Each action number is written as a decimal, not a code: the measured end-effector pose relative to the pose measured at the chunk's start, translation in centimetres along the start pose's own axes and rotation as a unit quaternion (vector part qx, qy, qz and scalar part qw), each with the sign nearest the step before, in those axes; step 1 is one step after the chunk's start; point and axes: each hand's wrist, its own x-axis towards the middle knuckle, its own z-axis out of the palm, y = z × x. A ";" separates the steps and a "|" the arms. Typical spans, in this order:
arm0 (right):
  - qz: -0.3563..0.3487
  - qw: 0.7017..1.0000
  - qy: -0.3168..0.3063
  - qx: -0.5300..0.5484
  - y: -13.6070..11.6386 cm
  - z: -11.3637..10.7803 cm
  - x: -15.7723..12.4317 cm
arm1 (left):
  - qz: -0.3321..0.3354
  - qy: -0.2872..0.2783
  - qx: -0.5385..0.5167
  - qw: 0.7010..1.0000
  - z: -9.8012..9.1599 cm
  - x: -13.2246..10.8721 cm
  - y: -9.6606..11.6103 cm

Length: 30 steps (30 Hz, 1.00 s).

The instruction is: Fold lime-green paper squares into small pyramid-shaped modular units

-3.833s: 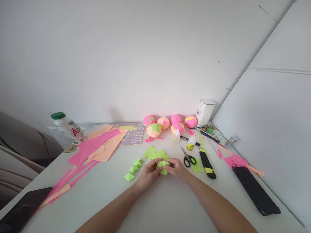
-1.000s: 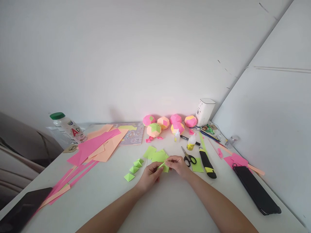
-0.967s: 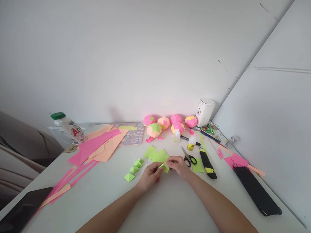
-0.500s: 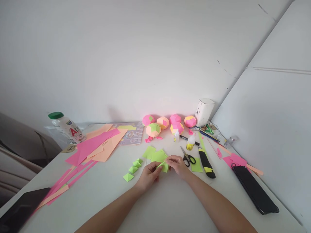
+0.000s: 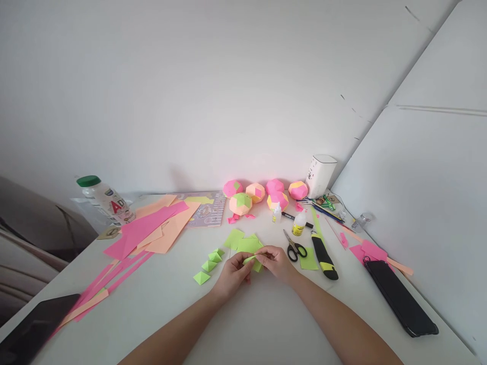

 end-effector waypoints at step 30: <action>0.040 0.999 -0.005 -0.024 1.0 -0.3 0.3 | 0.013 0.046 -0.061 0.997 0.1 0.4 -0.6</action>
